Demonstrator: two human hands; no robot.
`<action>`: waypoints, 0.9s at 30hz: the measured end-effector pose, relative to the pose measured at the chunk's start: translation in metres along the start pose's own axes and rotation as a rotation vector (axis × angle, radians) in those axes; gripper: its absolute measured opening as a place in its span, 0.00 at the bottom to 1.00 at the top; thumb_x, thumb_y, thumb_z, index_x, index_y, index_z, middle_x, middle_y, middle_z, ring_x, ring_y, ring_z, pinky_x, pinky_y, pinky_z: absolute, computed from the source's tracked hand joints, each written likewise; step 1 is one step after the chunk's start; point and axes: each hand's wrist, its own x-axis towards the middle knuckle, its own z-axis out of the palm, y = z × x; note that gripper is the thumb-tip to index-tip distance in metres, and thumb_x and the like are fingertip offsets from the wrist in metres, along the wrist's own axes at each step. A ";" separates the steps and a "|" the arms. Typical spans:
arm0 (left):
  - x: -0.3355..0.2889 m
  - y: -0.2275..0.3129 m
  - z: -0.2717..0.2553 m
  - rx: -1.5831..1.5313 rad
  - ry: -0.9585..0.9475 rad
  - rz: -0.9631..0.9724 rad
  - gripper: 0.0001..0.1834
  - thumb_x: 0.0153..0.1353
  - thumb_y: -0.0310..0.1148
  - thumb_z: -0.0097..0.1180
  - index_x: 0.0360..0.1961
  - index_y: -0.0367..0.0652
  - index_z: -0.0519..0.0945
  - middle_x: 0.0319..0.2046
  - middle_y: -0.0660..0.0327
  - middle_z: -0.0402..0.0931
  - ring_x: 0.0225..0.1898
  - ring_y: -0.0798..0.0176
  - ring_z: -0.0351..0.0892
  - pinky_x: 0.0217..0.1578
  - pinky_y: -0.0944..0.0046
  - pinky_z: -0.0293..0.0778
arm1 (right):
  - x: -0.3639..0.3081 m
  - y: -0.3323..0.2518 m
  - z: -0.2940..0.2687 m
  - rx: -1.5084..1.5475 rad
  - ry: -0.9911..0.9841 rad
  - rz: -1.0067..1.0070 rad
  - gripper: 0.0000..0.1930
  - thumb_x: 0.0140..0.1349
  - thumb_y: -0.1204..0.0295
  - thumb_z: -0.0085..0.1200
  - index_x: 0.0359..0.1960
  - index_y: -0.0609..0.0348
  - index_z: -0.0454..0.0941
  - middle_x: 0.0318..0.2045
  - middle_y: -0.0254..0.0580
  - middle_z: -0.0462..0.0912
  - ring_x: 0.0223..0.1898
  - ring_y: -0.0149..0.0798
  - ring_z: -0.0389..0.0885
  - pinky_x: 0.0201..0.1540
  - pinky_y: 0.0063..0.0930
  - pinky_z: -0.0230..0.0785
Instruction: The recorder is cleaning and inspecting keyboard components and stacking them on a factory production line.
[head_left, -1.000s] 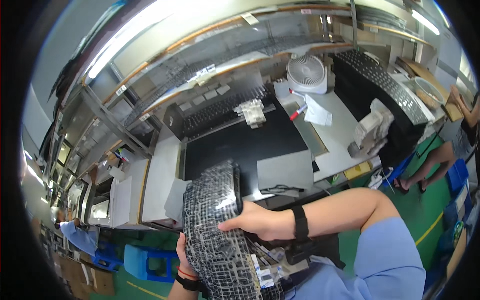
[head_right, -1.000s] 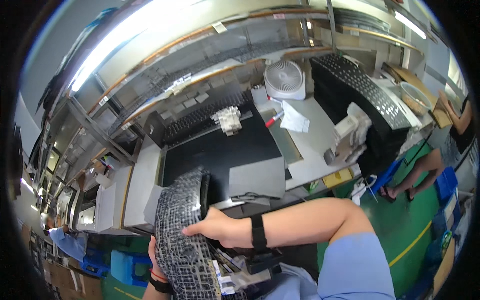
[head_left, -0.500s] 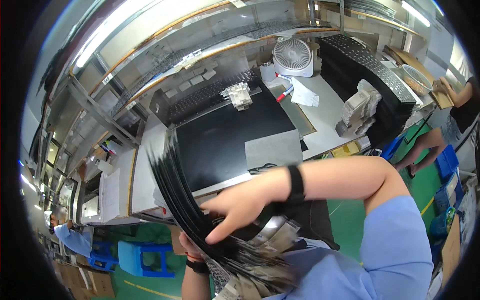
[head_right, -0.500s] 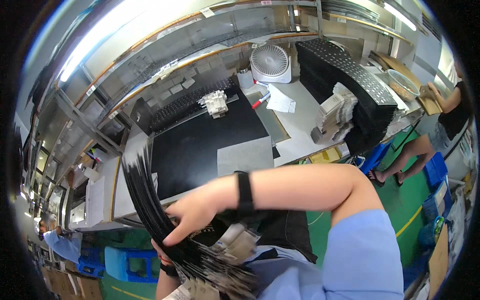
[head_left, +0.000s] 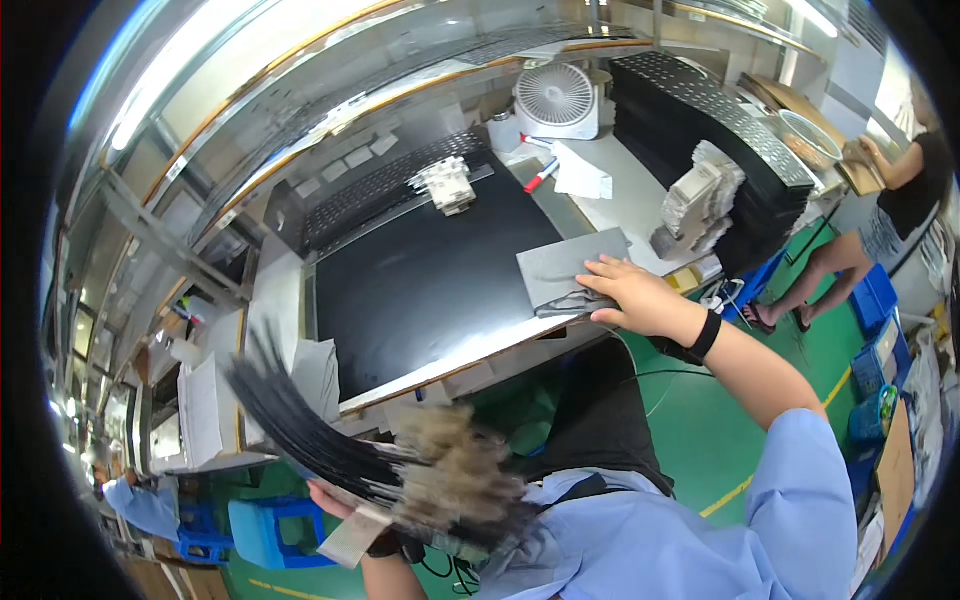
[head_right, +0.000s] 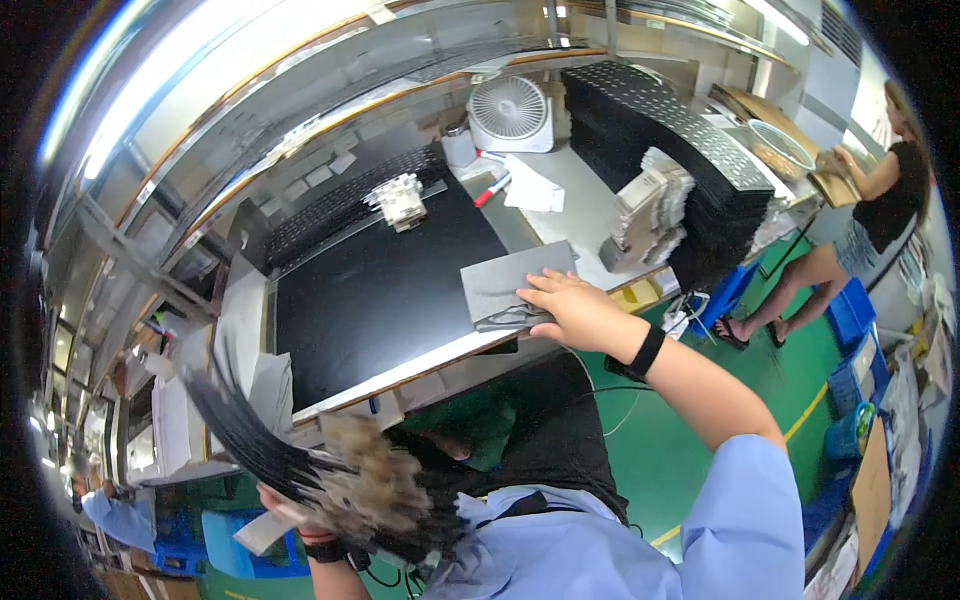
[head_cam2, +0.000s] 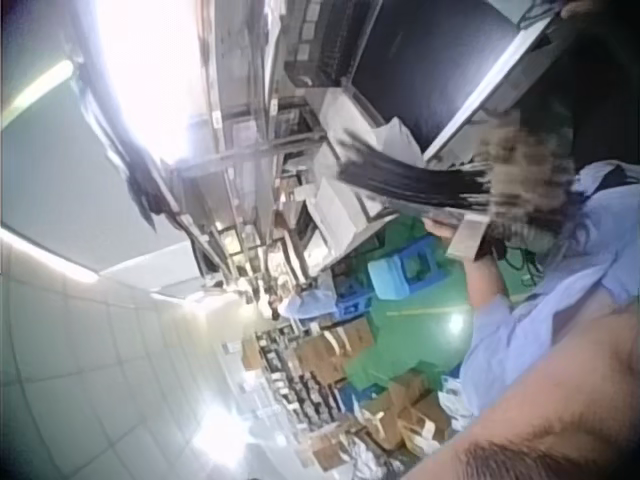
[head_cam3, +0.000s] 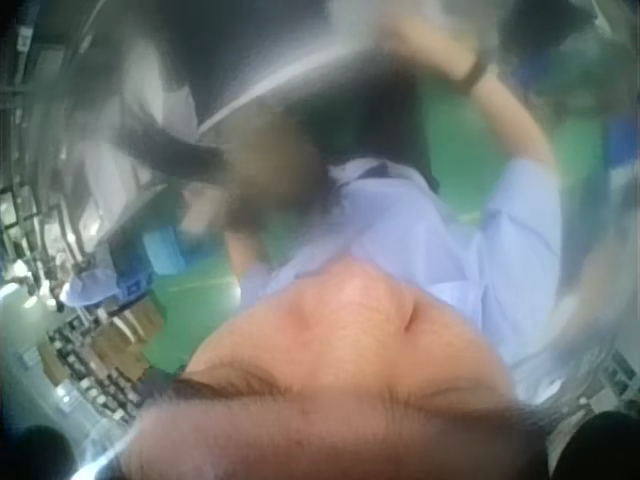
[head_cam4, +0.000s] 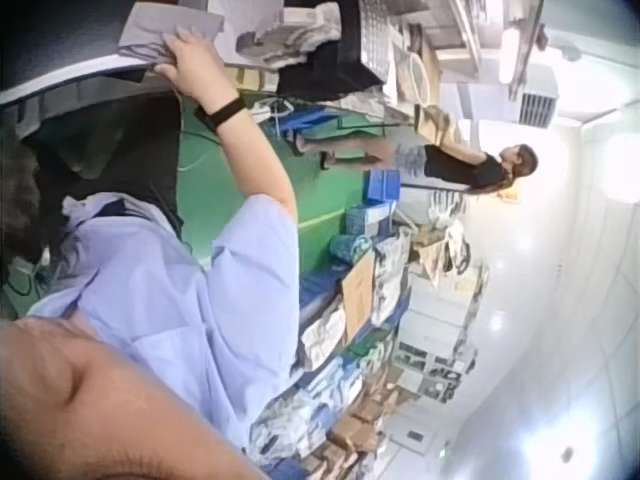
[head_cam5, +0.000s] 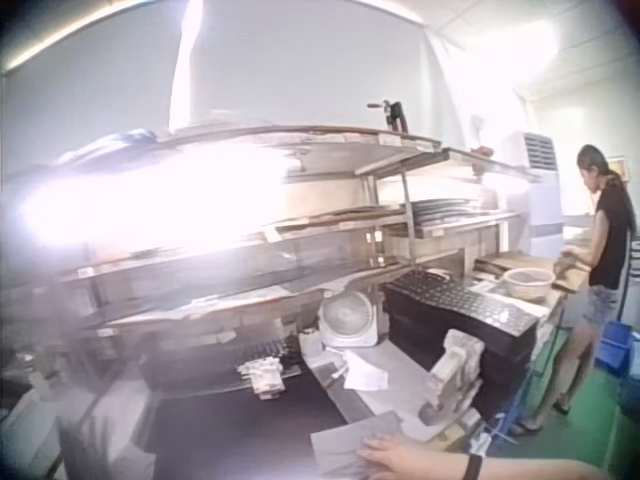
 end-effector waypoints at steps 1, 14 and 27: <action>0.005 0.000 -0.011 0.012 0.038 0.018 0.32 0.67 0.58 0.38 0.60 0.46 0.72 0.55 0.59 0.74 0.54 0.56 0.73 0.56 0.51 0.69 | -0.008 -0.003 -0.002 -0.003 0.060 0.030 0.31 0.61 0.61 0.59 0.65 0.54 0.66 0.65 0.56 0.65 0.69 0.59 0.59 0.70 0.48 0.53; 0.076 -0.020 0.081 -0.090 0.211 0.048 0.37 0.65 0.57 0.42 0.67 0.44 0.62 0.62 0.52 0.65 0.61 0.47 0.67 0.59 0.44 0.67 | -0.016 -0.180 0.095 1.432 0.252 -0.237 0.79 0.33 0.52 0.80 0.70 0.71 0.23 0.72 0.59 0.43 0.74 0.47 0.43 0.73 0.38 0.40; 0.155 -0.112 0.085 -0.194 0.347 -0.222 0.23 0.69 0.45 0.49 0.57 0.40 0.73 0.57 0.57 0.74 0.56 0.55 0.72 0.60 0.51 0.67 | 0.053 -0.036 0.011 0.957 0.547 0.193 0.22 0.61 0.75 0.58 0.57 0.67 0.71 0.50 0.49 0.79 0.52 0.42 0.77 0.57 0.33 0.67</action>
